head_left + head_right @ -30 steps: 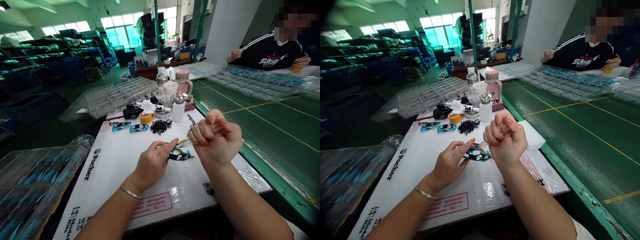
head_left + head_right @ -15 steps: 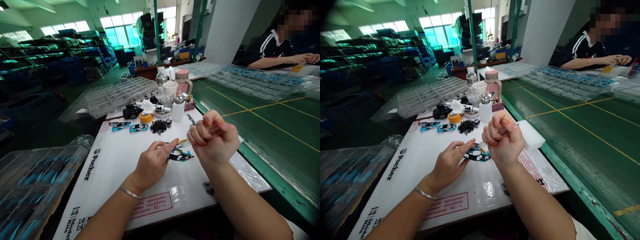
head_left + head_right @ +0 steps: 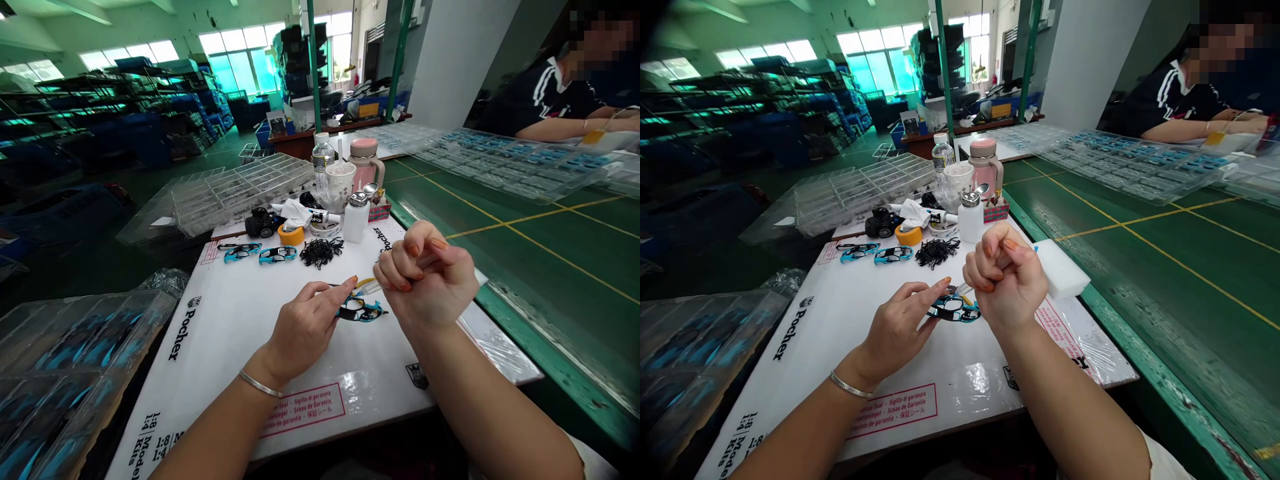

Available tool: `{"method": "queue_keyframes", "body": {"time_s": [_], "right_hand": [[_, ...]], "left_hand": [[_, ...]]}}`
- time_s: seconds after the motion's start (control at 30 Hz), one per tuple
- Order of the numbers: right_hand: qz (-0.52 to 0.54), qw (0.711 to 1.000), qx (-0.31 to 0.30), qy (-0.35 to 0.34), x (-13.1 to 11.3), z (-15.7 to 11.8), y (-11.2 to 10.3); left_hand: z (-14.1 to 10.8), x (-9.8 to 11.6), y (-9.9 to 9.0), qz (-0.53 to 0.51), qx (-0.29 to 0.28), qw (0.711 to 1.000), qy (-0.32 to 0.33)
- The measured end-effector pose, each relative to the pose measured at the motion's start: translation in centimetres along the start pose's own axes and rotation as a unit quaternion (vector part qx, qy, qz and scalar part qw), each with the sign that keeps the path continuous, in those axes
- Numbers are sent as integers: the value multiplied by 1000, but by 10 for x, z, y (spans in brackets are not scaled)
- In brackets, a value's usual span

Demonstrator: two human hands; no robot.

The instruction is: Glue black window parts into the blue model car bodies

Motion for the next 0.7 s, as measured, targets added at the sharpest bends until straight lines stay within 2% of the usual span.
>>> {"method": "queue_keyframes", "body": {"time_s": [0.7], "right_hand": [[-22,1000,7,-13,-4,0,0]], "left_hand": [[0,-1,-4,-1,2,1000,-2]]}}
Point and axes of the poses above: each hand's wrist, its own z-axis towards the middle knuckle, its own y-axis out of the palm, x = y × z, the point moved 4 cm from there along z, towards the middle knuckle, and after that the axes turned 5 degrees about x, right-handed, at the moved point
